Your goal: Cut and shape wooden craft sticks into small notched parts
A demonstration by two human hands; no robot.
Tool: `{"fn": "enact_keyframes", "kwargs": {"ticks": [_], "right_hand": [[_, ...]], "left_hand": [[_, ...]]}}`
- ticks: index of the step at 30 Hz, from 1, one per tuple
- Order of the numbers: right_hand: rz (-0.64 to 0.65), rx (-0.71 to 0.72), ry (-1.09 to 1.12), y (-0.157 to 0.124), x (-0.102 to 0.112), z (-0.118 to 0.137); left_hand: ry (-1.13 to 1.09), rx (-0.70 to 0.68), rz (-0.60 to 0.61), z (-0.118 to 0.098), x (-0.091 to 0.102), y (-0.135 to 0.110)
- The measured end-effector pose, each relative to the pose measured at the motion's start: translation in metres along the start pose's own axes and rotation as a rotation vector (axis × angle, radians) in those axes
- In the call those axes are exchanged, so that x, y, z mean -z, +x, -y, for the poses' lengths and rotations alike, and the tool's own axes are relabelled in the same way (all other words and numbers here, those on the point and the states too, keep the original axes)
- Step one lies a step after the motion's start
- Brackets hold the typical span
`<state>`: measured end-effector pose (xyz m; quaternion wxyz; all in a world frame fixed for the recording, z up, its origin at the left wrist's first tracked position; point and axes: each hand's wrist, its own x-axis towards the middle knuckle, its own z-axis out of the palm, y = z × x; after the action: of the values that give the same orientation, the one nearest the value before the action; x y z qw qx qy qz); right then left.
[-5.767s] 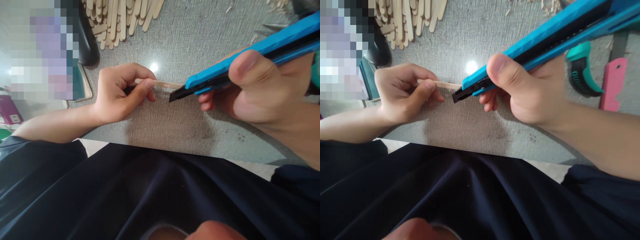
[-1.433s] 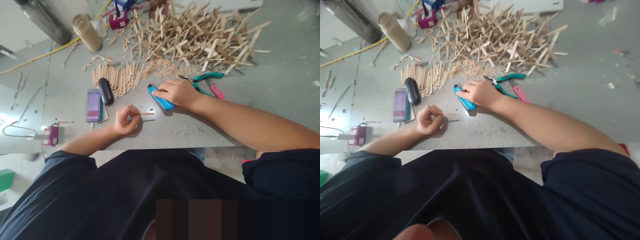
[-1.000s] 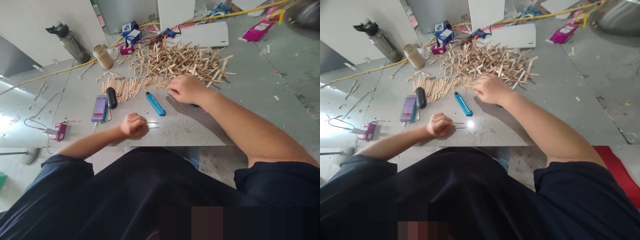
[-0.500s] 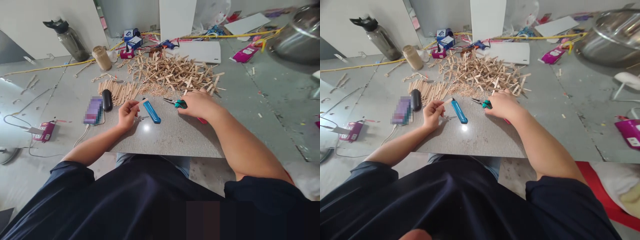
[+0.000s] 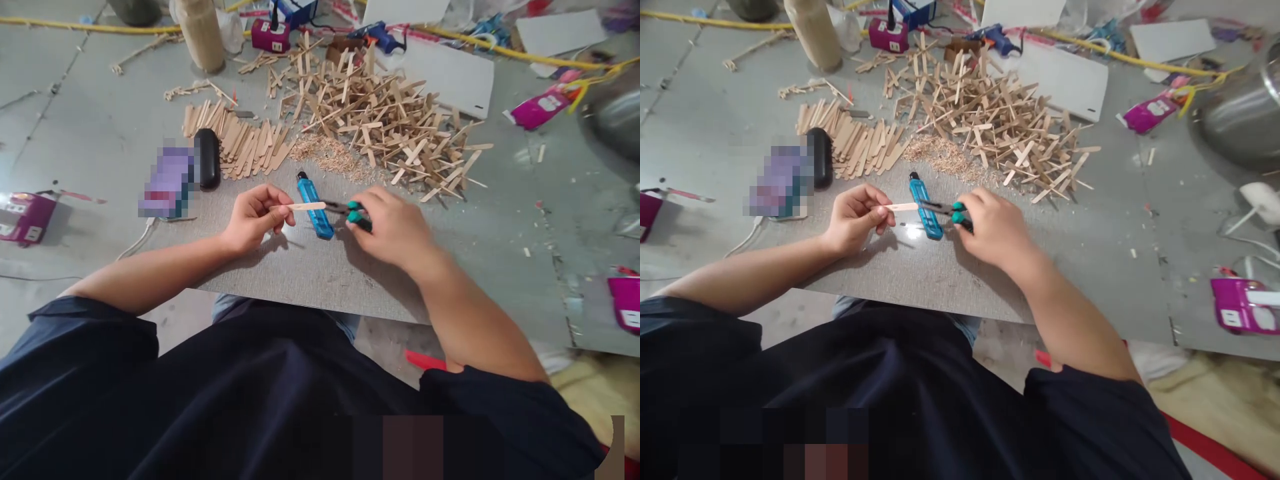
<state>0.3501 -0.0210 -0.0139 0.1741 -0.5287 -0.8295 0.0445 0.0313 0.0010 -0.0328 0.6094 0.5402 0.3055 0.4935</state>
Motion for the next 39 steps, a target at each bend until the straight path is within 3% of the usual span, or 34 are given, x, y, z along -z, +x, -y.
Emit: {"fn": "enact_keyframes", "kwargs": {"ticks": [6, 21, 28, 35, 39], "right_hand": [[0.033, 0.07, 0.091, -0.007, -0.006, 0.028], [-0.143, 0.096, 0.104, -0.011, 0.0, 0.03], [-0.075, 0.15, 0.142, -0.011, 0.003, 0.027], [-0.183, 0.155, -0.052, -0.015, -0.005, 0.027], [-0.253, 0.259, 0.027, -0.014, -0.003, 0.031]], "left_hand": [[-0.132, 0.135, 0.139, -0.006, -0.004, -0.009], [-0.247, 0.226, 0.211, -0.005, -0.005, -0.005], [-0.21, 0.294, 0.215, -0.009, -0.004, -0.004], [-0.272, 0.397, 0.34, -0.008, -0.01, -0.009], [-0.287, 0.409, 0.359, -0.009, -0.01, -0.009]]}}
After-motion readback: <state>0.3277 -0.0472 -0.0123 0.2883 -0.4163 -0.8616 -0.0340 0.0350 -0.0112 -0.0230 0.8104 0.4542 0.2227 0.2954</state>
